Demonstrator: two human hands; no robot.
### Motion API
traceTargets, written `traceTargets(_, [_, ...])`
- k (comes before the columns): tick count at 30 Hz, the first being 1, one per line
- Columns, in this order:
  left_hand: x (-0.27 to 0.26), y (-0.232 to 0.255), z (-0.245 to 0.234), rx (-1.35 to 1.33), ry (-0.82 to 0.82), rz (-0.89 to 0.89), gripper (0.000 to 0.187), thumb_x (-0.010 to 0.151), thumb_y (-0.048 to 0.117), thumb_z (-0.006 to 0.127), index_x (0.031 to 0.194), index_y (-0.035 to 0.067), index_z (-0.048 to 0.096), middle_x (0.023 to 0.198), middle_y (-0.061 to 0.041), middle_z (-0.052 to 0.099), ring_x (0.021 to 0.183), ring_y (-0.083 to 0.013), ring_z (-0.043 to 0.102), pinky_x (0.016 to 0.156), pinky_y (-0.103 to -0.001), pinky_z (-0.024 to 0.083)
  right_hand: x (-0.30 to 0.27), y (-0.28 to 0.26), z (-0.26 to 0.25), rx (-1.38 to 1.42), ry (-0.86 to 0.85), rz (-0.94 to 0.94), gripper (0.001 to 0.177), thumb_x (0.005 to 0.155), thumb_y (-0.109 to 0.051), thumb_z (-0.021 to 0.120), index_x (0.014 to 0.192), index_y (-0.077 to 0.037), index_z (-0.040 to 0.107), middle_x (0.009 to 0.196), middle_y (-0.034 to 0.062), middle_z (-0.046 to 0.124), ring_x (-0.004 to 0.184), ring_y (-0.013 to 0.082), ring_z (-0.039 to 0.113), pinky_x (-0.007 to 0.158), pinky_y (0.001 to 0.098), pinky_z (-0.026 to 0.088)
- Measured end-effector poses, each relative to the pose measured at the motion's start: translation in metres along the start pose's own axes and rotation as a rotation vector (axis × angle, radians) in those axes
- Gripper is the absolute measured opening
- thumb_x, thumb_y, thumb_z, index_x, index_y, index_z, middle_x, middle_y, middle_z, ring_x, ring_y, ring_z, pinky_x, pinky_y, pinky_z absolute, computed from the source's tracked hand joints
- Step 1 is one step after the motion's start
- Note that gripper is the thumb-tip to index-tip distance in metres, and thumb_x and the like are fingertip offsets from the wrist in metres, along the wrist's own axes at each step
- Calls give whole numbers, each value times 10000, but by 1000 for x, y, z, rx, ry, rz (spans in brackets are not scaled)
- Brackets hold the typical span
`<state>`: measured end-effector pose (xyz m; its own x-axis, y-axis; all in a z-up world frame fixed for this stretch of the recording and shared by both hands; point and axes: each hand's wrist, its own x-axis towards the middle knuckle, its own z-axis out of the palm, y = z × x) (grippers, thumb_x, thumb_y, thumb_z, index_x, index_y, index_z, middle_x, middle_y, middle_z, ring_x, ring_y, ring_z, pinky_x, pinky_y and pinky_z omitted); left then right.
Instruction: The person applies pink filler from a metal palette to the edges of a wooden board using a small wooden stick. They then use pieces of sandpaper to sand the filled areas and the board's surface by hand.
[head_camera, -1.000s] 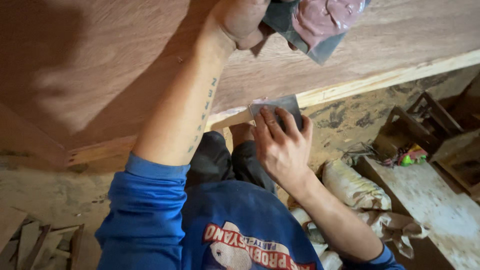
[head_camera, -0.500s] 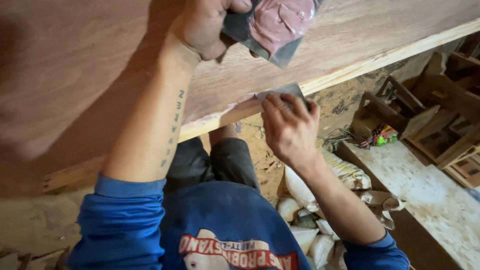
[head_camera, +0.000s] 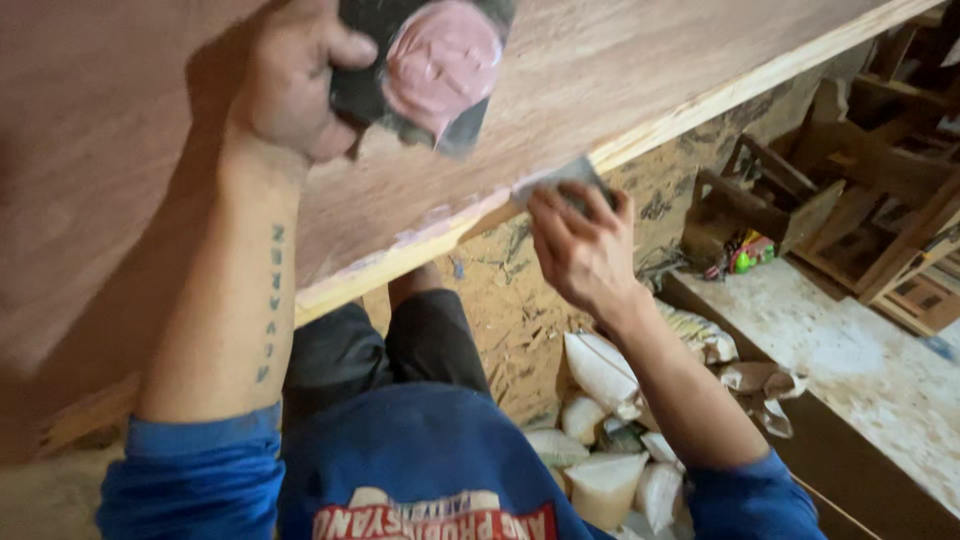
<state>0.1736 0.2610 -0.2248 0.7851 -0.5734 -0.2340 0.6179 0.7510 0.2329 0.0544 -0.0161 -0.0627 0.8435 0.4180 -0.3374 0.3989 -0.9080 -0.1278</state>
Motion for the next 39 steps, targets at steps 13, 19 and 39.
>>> traceTargets(13, [-4, -4, -4, -12, 60, 63, 226, 957, 52, 499, 1125, -57, 604, 983, -108, 645, 837, -215, 634, 836, -354, 530, -29, 82, 29, -84, 100, -25, 218, 1072, -163, 616, 1224, -98, 758, 1165, 58, 781, 1085, 186, 665, 940, 395, 414])
traceTargets(19, [-102, -28, 12, -3, 161, 165, 303, 907, 64, 533, 1144, -112, 603, 1014, -170, 671, 891, -263, 659, 902, -389, 534, -23, 113, 26, -32, 120, 24, 135, 1113, -173, 664, 1149, -85, 761, 1259, 65, 777, 1181, 201, 676, 973, 415, 410])
traceTargets(39, [-276, -171, 18, -233, 349, 431, 334, 892, 64, 578, 1098, -193, 628, 1077, -275, 717, 955, -324, 682, 931, -403, 542, -14, 161, 4, 46, 88, -155, 205, 1115, -175, 564, 1135, -58, 731, 1100, 121, 770, 908, 205, 668, 676, 356, 550])
